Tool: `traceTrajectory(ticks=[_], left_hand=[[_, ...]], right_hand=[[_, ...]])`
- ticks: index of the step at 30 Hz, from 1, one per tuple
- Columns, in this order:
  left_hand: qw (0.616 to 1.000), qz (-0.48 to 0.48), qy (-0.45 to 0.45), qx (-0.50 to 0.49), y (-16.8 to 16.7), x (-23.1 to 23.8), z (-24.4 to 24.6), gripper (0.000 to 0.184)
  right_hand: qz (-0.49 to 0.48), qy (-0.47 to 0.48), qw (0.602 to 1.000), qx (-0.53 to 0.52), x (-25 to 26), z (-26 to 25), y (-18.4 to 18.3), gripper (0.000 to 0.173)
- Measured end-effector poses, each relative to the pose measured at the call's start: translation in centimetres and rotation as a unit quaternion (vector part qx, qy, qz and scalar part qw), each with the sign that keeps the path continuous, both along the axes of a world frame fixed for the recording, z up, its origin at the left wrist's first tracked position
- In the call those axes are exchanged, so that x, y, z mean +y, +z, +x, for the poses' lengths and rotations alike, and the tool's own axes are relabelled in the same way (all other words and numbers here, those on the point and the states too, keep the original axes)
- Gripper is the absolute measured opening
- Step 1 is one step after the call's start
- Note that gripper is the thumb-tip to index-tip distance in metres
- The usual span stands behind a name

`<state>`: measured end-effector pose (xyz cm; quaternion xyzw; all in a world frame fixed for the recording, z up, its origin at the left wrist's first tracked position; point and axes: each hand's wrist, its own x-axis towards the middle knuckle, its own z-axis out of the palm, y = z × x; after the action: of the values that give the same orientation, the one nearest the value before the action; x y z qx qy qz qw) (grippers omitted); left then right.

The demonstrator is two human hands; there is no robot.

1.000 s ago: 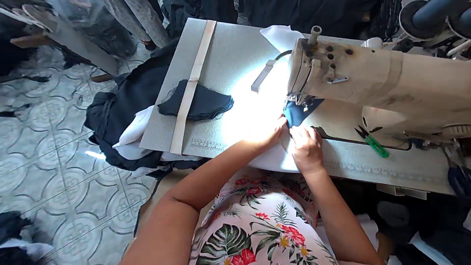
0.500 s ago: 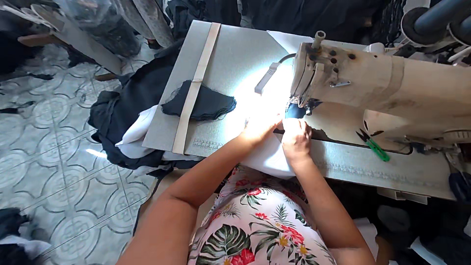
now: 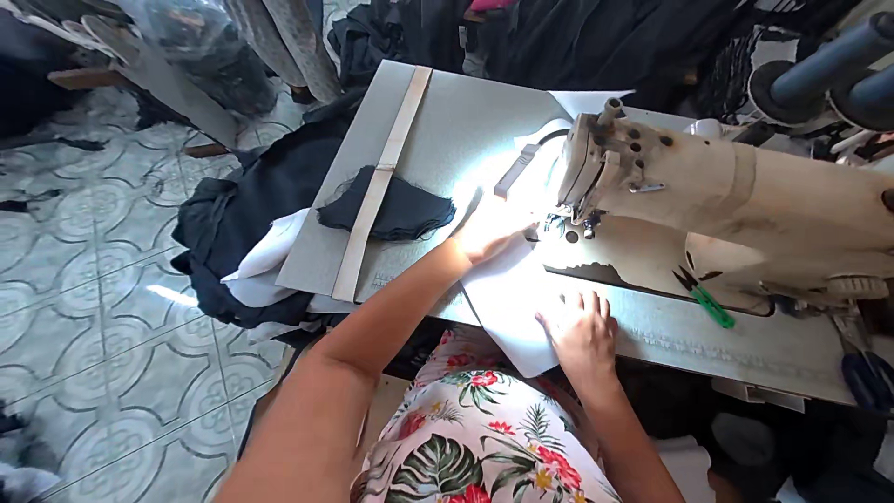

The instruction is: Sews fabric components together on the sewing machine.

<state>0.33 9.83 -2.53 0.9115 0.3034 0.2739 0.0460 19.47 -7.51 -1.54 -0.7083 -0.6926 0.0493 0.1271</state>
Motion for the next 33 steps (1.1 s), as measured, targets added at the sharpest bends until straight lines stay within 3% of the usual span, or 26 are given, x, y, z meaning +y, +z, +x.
traceTrajectory(ticks=[2, 4, 6, 8, 10, 12, 14, 15, 19, 22, 25, 27, 29, 31, 33], left_hand=[[0.996, -0.006, -0.077, -0.036, -0.1, -1.2, -0.6, 0.016], [0.987, -0.061, -0.148, -0.014, -1.0, -1.8, -1.5, 0.018], [0.98, -0.113, -0.166, 0.008, -2.0, -2.2, -2.6, 0.024], [0.979, -0.153, -0.125, 0.043, -1.8, -3.0, -3.5, 0.029], [0.989, -0.115, -0.082, 0.051, -1.9, -3.8, -3.9, 0.03], [0.994, -0.069, -0.055, 0.059, -1.9, -4.8, -3.7, 0.03], [0.996, 0.018, -0.07, 0.048, -1.7, -5.4, -3.1, 0.027], [0.995, 0.016, -0.082, 0.046, -1.6, -5.6, -2.9, 0.027], [0.992, -0.106, -0.053, 0.032, -1.1, -5.9, -2.2, 0.032], [0.965, -0.231, 0.015, 0.121, -0.7, -6.7, -1.0, 0.037], [0.951, -0.286, 0.045, 0.111, 0.1, -7.4, 0.3, 0.041], [0.957, -0.279, 0.055, 0.06, 0.9, -7.8, 0.7, 0.041], [0.978, -0.201, 0.048, 0.008, 1.0, -8.0, 0.8, 0.039], [0.978, -0.203, 0.033, 0.04, 0.3, -7.8, 0.7, 0.043], [0.972, -0.22, 0.031, 0.073, -0.5, -7.5, 0.7, 0.044]], right_hand=[[0.038, 0.038, 0.998, 0.041, 0.4, 0.2, -0.6, 0.039], [0.048, 0.079, 0.992, 0.09, 1.3, 0.6, -0.8, 0.027], [0.003, 0.093, 0.981, 0.168, 1.8, 1.3, 0.4, 0.029], [-0.085, 0.074, 0.964, 0.241, 1.9, 2.5, 1.8, 0.038], [-0.115, 0.041, 0.957, 0.263, 2.1, 3.7, 2.1, 0.05], [-0.082, 0.005, 0.967, 0.241, 2.5, 4.4, 2.0, 0.044], [-0.042, -0.005, 0.978, 0.203, 3.3, 4.6, 2.2, 0.031], [-0.026, 0.001, 0.984, 0.176, 3.8, 4.6, 2.2, 0.026], [-0.028, 0.015, 0.998, 0.051, 4.9, 3.8, 3.7, 0.021], [0.064, 0.036, 0.997, -0.036, 4.5, 3.2, 4.0, 0.027], [0.165, 0.088, 0.981, -0.061, 3.1, 2.0, 4.4, 0.019], [0.127, 0.127, 0.982, -0.057, 1.0, 0.2, 5.2, 0.017], [0.035, 0.169, 0.985, -0.007, -0.7, -1.3, 5.2, 0.02], [-0.057, 0.161, 0.984, 0.056, -0.8, -1.2, 5.3, 0.029], [-0.055, 0.098, 0.986, 0.12, 0.4, 0.2, 5.8, 0.034]])
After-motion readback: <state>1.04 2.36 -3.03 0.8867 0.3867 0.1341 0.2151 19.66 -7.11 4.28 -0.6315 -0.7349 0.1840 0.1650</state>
